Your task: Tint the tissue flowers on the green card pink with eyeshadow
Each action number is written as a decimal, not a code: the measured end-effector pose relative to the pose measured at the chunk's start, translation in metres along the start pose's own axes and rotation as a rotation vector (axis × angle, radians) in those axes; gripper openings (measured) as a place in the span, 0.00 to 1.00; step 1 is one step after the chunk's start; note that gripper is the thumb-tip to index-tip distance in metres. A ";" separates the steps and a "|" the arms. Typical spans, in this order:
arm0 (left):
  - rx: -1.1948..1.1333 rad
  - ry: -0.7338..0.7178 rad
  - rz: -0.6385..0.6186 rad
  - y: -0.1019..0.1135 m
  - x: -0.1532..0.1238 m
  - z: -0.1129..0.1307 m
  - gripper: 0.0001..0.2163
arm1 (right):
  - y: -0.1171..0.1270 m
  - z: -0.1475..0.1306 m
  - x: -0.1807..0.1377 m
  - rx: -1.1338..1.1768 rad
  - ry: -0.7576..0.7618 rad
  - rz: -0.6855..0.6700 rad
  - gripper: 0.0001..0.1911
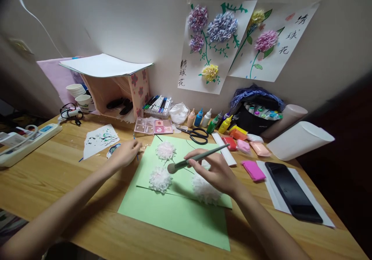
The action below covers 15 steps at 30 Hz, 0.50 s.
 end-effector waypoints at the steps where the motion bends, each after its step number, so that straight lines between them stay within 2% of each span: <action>1: 0.078 0.006 -0.087 -0.009 -0.010 -0.001 0.15 | -0.004 -0.003 0.005 -0.006 0.021 -0.029 0.08; 3: 0.115 0.030 -0.167 -0.022 -0.024 -0.003 0.16 | -0.012 -0.007 0.014 -0.003 0.046 -0.079 0.08; 5: 0.098 0.019 -0.169 -0.030 -0.030 -0.004 0.12 | -0.020 -0.009 0.022 0.010 0.051 -0.115 0.09; 12: 0.154 -0.097 -0.231 -0.048 -0.025 -0.010 0.08 | -0.047 -0.017 0.029 0.042 0.120 -0.228 0.10; 15: 0.167 -0.124 -0.211 -0.051 -0.023 -0.012 0.07 | -0.059 -0.022 0.028 0.001 0.188 -0.284 0.10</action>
Point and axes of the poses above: each hand's wrist, its own x-axis towards the middle knuckle, its own y-axis out of the back of the hand, z = x × y, the point moved 6 cm from there along x, towards the middle knuckle, and after that the axes turned 6 degrees about -y, right-handed, at the moved point
